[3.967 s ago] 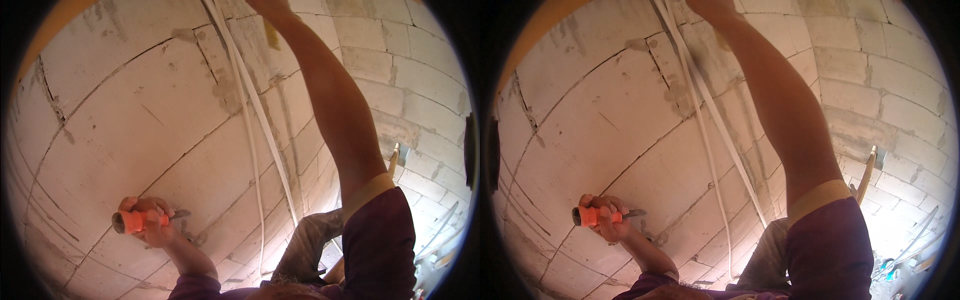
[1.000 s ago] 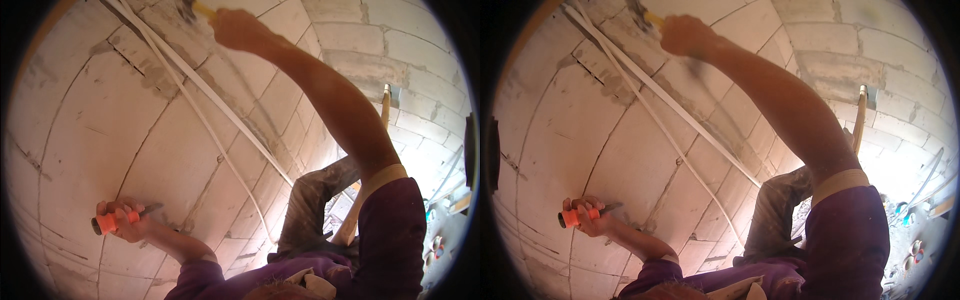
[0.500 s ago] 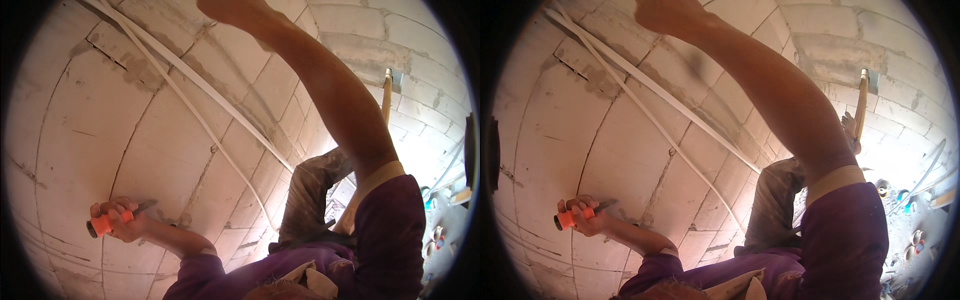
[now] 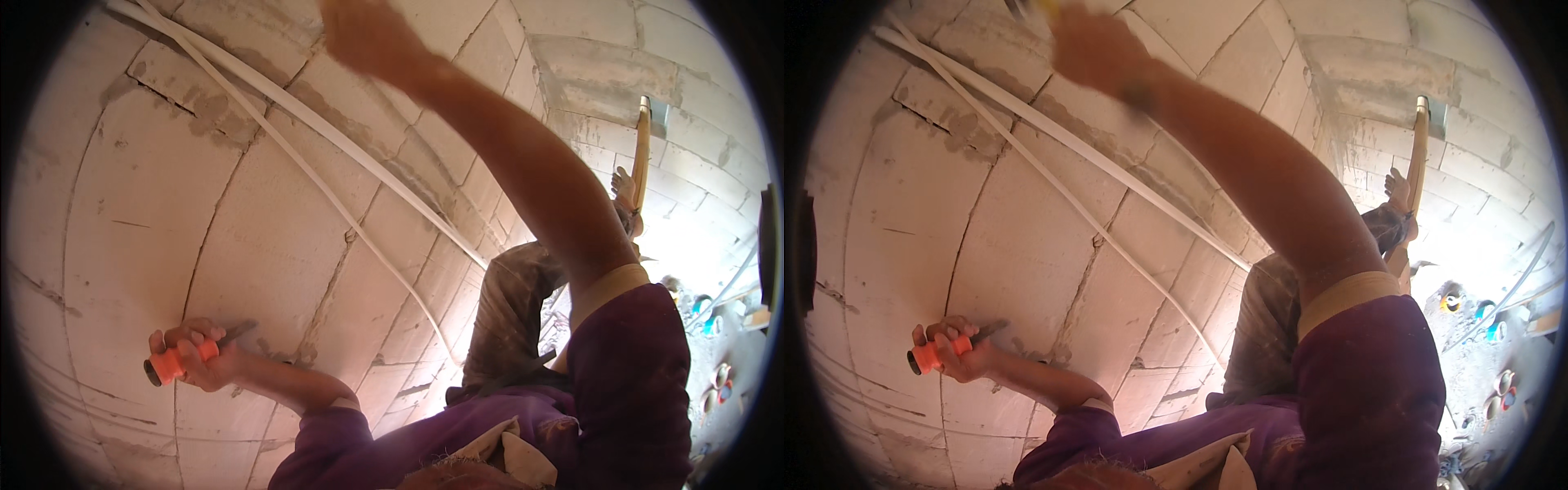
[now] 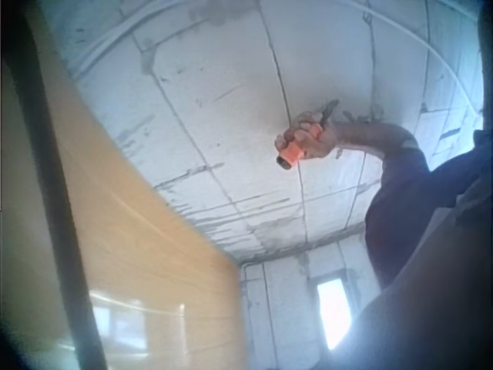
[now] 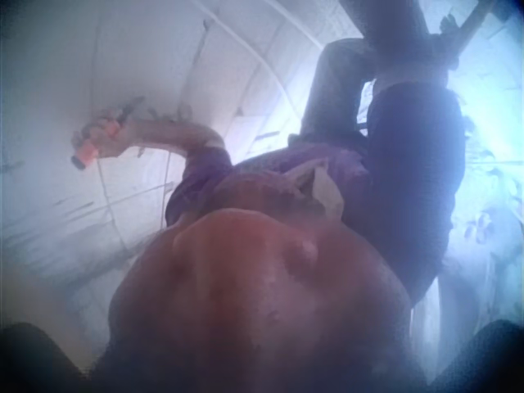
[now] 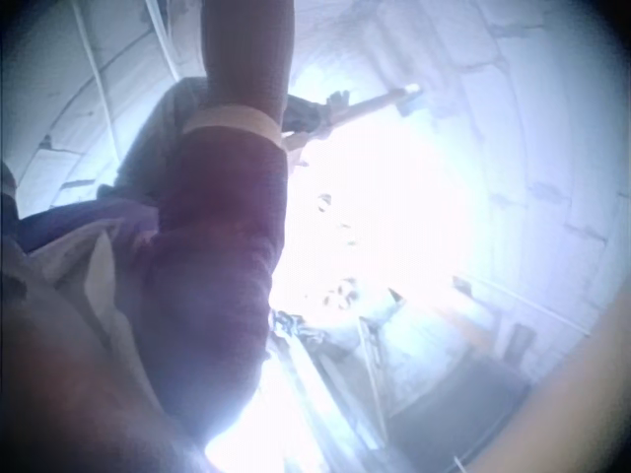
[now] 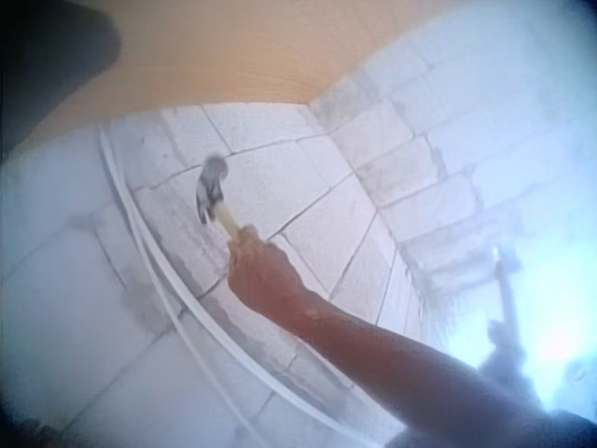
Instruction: The person stands on a wooden ladder and uses a hammer to drive nails into a white plastic conduit attached to a white brick wall. They hold the conduit in place with one hand while hammering with the other, securing the conduit to the wall surface.
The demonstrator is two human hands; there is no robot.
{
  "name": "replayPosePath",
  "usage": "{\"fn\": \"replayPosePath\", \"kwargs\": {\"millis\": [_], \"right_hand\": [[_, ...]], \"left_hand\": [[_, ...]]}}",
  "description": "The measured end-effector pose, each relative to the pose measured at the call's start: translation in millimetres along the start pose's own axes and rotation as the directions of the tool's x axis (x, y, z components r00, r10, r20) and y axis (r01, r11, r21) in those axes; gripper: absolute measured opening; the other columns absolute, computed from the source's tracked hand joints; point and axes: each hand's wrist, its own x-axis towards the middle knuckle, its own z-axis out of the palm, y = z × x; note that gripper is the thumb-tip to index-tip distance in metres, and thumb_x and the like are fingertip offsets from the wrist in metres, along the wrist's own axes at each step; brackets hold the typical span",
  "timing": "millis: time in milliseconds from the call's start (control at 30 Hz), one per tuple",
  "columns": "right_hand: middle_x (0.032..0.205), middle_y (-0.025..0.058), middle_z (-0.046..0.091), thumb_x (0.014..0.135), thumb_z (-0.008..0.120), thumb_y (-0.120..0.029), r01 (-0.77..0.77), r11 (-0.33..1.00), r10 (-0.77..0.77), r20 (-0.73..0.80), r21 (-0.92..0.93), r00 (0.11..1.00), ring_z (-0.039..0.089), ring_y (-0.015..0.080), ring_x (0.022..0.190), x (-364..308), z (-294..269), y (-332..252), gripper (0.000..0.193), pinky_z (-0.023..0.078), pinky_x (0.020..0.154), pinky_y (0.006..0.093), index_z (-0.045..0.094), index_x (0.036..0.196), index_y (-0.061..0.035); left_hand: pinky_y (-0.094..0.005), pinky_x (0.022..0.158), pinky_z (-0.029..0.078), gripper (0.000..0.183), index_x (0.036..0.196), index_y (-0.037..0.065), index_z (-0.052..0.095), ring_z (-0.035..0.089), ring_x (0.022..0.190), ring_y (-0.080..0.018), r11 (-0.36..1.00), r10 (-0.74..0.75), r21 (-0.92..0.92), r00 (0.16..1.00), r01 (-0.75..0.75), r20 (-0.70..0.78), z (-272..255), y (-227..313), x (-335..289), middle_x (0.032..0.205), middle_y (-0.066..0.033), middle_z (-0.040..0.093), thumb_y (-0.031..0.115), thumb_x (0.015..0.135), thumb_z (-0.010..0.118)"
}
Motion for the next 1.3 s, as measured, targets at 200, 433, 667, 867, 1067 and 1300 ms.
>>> {"fn": "replayPosePath", "kwargs": {"millis": [200, 433, 667, 867, 1067, 1300], "right_hand": [[0.078, 0.0248, 0.067, 0.104, 0.046, -0.022, 0.051, 0.999, -0.052, 0.051, 0.013, 0.997, 0.069, 0.0296, 0.069, 21.3, -38.2, -28.9, 0.033, 0.054, 0.057, 0.0435, 0.057, 0.109, 0.0094], [0.08, 0.0238, 0.068, 0.105, 0.047, -0.022, -0.011, 1.0, 0.011, -0.069, -0.001, 0.998, 0.07, 0.0321, 0.073, -14.7, 8.9, 2.0, 0.034, 0.054, 0.06, 0.0452, 0.06, 0.112, 0.0083], [0.079, 0.0214, 0.067, 0.092, 0.054, -0.011, 0.28, 0.831, -0.3, 0.037, -0.481, 0.953, 0.068, 0.0327, 0.068, 22.2, -27.2, -22.2, 0.02, 0.053, 0.055, 0.0419, 0.066, 0.089, 0.0042], [0.074, 0.0229, 0.066, 0.1, 0.049, -0.016, -0.009, 0.998, 0.01, -0.009, 0.058, 1.0, 0.066, 0.0359, 0.067, 3.0, -8.9, -17.2, 0.023, 0.051, 0.061, 0.0474, 0.058, 0.1, 0.0048], [0.09, 0.0296, 0.068, 0.099, 0.048, -0.022, 0.088, 0.996, -0.088, -0.201, -0.011, 0.976, 0.068, 0.0439, 0.087, 69.9, -73.6, -75.0, 0.03, 0.053, 0.078, 0.0532, 0.057, 0.109, 0.0048], [0.088, 0.028, 0.069, 0.1, 0.05, -0.024, -0.046, 0.998, 0.047, 0.018, -0.053, 0.999, 0.068, 0.0444, 0.084, 29.5, -32.6, -33.4, 0.032, 0.054, 0.077, 0.0534, 0.058, 0.105, 0.0061]], "left_hand": [[-0.0297, 0.042, 0.037, 0.04, 0.124, -0.007, 0.051, 0.041, 0.046, -0.0176, 1.0, 0.024, -0.01, 0.999, -0.023, 0.049, -7.6, 7.1, 1.5, 0.065, -0.0066, 0.043, 0.005, 0.087, 0.051], [-0.0298, 0.042, 0.037, 0.042, 0.125, -0.008, 0.051, 0.039, 0.043, -0.0169, 0.999, -0.031, 0.043, 0.999, 0.032, -0.037, 3.9, 6.7, -2.3, 0.063, -0.0065, 0.043, 0.007, 0.086, 0.051], [-0.0288, 0.041, 0.038, 0.038, 0.119, -0.008, 0.052, 0.041, 0.041, -0.0168, 1.0, -0.013, 0.003, 0.998, 0.013, -0.057, 9.9, 8.0, -3.5, 0.061, -0.0064, 0.044, 0.002, 0.083, 0.052], [-0.0277, 0.04, 0.038, 0.038, 0.118, -0.005, 0.052, 0.041, 0.041, -0.016, 0.999, -0.045, 0.006, 0.997, 0.045, -0.055, 7.7, 11.1, -0.2, 0.062, -0.0045, 0.043, 0.001, 0.081, 0.053], [-0.0273, 0.041, 0.038, 0.038, 0.121, -0.006, 0.051, 0.041, 0.043, -0.0159, 0.997, -0.049, -0.068, 0.998, 0.046, -0.041, 0.6, 10.2, -4.1, 0.063, -0.0049, 0.042, 0.0, 0.084, 0.055], [-0.0266, 0.041, 0.038, 0.037, 0.121, -0.007, 0.05, 0.042, 0.044, -0.0155, 0.984, -0.042, -0.171, 0.998, 0.049, 0.041, -7.2, 8.0, -2.3, 0.063, -0.0049, 0.042, -0.002, 0.084, 0.052]]}}
